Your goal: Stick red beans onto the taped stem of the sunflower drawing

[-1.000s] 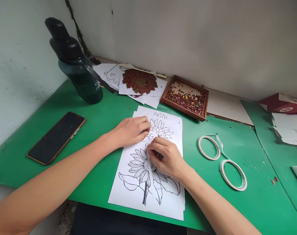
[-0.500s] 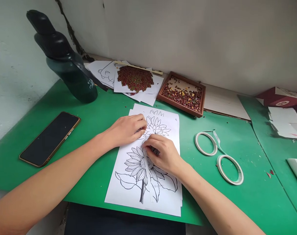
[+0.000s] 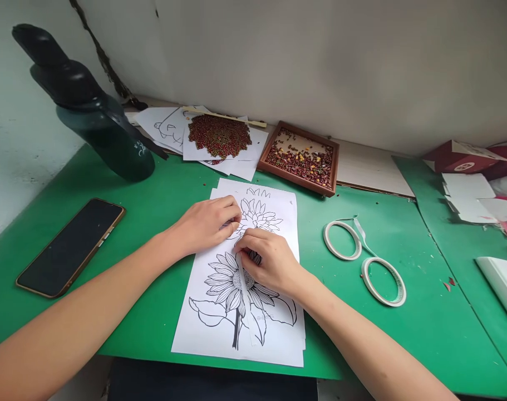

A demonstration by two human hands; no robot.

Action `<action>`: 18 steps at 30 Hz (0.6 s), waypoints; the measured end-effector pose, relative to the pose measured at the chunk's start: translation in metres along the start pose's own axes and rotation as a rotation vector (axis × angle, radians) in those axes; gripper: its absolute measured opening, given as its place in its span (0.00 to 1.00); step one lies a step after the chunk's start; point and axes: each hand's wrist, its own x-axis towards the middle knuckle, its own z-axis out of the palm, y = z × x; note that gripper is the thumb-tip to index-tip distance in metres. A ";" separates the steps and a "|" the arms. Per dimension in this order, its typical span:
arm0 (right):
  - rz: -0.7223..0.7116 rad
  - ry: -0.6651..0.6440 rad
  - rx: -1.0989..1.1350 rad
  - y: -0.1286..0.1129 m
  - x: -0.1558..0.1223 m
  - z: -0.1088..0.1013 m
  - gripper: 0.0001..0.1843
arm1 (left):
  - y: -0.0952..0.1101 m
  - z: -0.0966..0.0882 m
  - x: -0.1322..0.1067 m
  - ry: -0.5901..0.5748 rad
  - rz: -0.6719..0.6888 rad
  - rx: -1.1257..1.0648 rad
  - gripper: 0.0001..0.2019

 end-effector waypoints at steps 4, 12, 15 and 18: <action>0.015 -0.010 0.001 -0.001 0.000 0.000 0.10 | 0.000 0.000 0.000 0.001 -0.001 -0.001 0.05; 0.030 0.050 0.044 0.002 -0.003 0.005 0.12 | 0.000 0.001 0.000 0.006 0.000 0.009 0.04; 0.032 0.049 0.024 0.002 -0.003 0.005 0.12 | 0.001 0.001 0.000 0.005 -0.002 0.011 0.04; 0.040 0.039 -0.005 0.001 -0.003 0.004 0.11 | 0.001 0.000 0.000 0.004 0.002 0.014 0.04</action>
